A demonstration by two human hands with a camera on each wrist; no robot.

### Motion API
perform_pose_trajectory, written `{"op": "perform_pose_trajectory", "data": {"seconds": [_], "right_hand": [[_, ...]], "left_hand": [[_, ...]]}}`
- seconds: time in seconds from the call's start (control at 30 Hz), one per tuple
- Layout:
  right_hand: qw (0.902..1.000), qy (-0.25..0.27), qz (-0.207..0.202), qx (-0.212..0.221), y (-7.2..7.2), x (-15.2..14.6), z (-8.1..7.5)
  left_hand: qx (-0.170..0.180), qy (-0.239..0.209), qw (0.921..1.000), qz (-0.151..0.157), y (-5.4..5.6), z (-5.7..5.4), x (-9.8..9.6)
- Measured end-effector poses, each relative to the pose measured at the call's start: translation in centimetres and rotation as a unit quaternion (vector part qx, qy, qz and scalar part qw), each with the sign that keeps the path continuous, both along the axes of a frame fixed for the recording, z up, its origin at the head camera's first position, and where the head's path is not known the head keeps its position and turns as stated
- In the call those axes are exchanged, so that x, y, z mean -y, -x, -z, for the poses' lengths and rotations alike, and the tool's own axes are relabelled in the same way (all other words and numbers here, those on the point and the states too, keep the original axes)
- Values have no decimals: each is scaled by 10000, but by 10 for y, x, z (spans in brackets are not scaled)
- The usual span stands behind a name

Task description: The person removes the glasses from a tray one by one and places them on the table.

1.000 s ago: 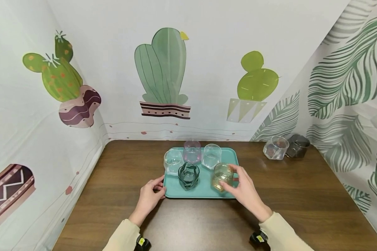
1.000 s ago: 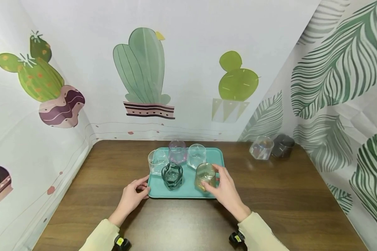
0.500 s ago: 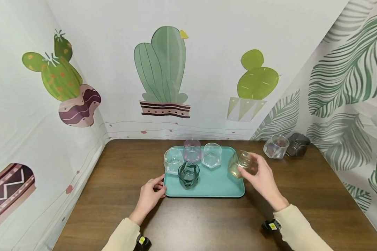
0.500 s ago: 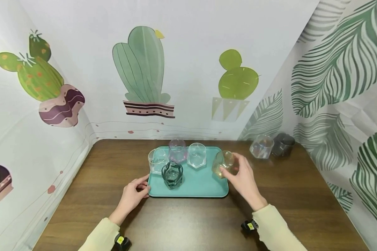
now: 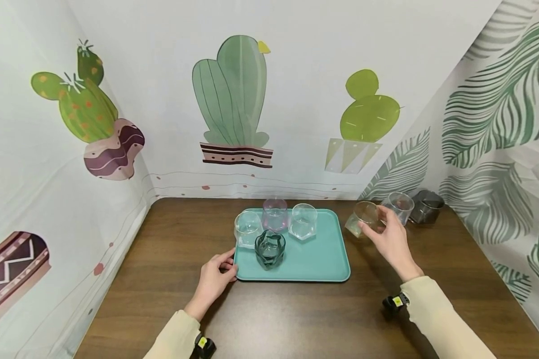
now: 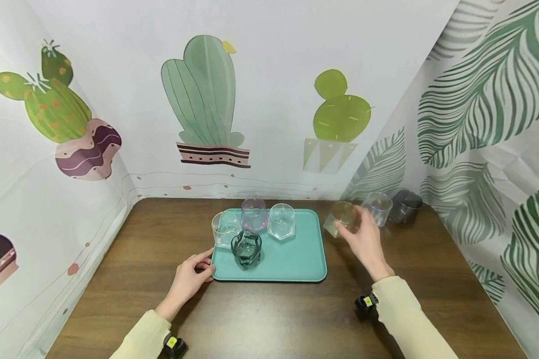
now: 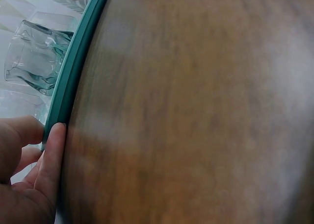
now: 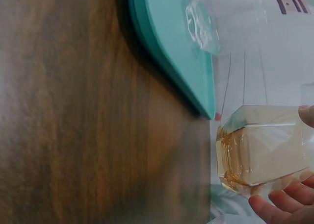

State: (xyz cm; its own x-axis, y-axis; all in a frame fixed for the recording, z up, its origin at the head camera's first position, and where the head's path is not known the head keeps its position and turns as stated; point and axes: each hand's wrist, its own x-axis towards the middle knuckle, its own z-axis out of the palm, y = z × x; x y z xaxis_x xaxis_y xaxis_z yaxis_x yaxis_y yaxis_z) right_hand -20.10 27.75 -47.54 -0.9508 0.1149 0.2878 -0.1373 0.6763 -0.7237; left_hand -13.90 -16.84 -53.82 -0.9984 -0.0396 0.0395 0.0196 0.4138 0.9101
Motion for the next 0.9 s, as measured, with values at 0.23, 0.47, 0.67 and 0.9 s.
{"op": "perform_pose_trajectory", "data": {"seconds": [0.23,0.47,0.67,0.9], "right_hand": [[9998,56,160,59,14,-5,8],[9995,153,219,160,25,-7,15],[9987,168,339,327,31,-7,18],[9978,138,522,392,37,-8,20]], "left_hand": [[-165,-23,9999,2,-2,-2,-1],[-138,-13,9999,26,-3,-2,-1],[-23,19,10000,-20,-2,-1,0],[-48,30,10000,5,-1,1,0]]}}
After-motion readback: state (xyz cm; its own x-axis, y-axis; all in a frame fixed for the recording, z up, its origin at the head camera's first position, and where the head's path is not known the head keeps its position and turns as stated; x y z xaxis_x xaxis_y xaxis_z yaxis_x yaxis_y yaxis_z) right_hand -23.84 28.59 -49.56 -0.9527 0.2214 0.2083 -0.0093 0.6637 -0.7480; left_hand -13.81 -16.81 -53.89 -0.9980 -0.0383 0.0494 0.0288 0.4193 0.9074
